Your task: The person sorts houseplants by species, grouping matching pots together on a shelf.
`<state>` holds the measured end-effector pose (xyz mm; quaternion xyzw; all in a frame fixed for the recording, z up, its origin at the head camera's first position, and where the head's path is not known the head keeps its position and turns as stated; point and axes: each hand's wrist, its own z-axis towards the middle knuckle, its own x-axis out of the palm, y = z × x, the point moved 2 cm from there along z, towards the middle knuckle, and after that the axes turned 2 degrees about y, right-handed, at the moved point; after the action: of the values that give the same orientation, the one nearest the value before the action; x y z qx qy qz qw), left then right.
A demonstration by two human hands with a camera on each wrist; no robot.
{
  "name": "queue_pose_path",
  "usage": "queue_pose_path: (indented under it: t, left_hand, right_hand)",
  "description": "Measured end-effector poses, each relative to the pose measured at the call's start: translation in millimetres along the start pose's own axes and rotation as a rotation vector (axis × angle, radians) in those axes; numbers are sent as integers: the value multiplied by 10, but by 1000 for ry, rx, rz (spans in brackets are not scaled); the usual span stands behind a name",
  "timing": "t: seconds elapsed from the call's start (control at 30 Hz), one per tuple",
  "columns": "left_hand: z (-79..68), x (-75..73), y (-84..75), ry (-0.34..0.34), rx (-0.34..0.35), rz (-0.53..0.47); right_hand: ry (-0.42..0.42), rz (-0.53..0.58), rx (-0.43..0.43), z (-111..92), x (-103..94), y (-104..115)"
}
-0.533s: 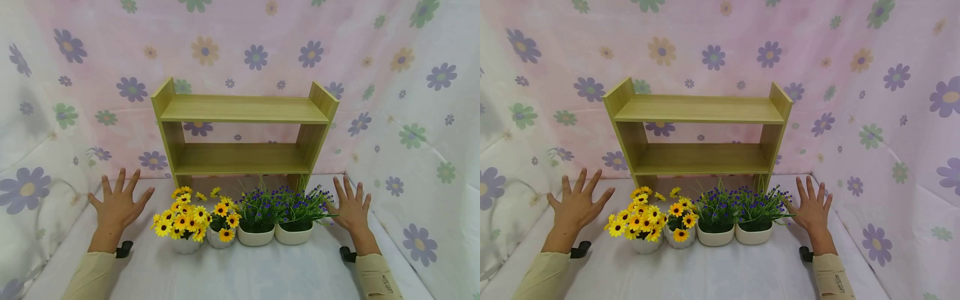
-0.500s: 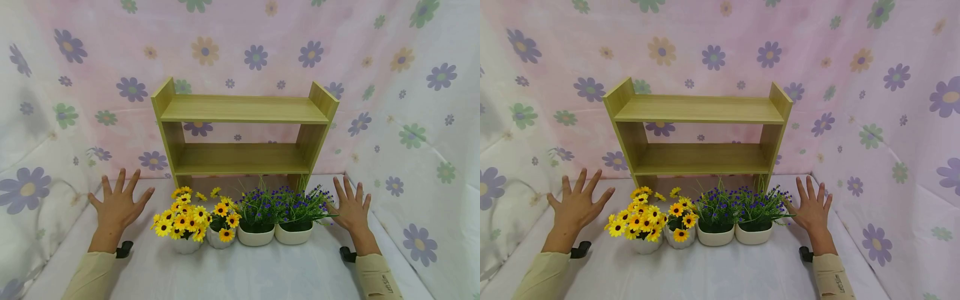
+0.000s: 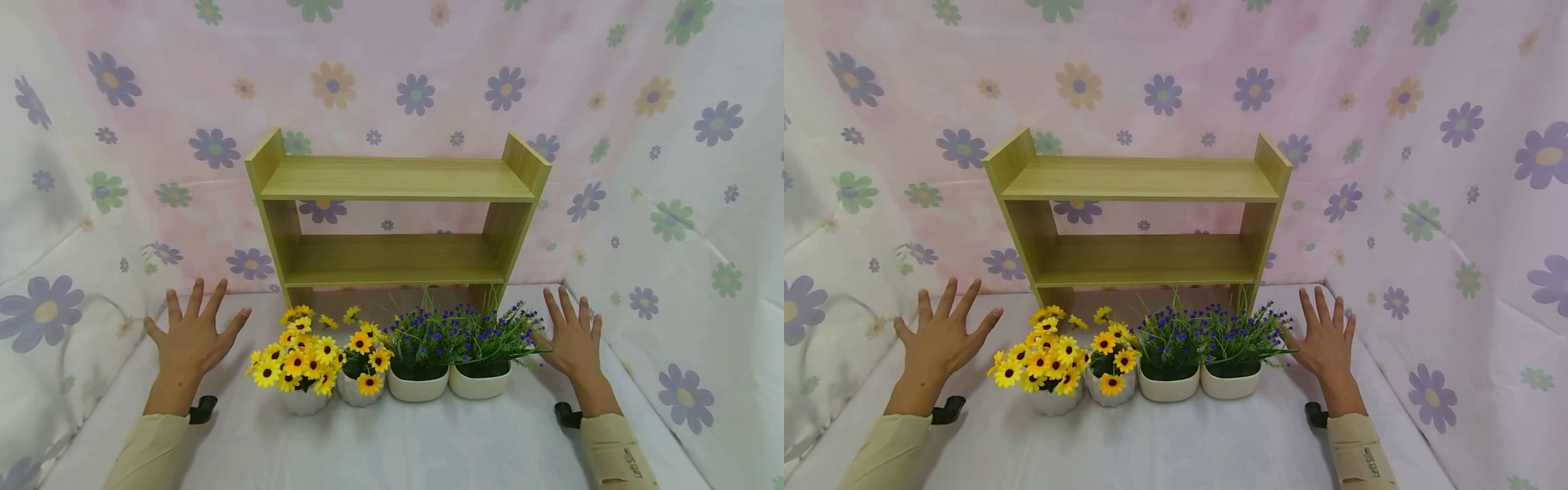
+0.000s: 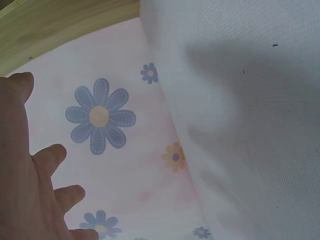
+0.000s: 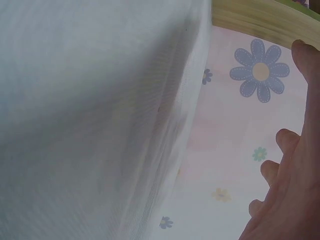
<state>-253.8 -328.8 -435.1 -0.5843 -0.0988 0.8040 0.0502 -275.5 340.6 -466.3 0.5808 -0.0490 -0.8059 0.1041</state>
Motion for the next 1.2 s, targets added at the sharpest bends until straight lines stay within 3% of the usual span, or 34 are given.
queue_pose_path:
  t: [0.73, 1.2]
  left_hand:
    - [21, -6, -44, -74, 53, -36]
    - [66, 7, -119, -197, 151, -124]
  right_hand:
    - [-49, 12, -47, 11, 7, 3]
    - [-148, 75, -116, 34, -7, 12]
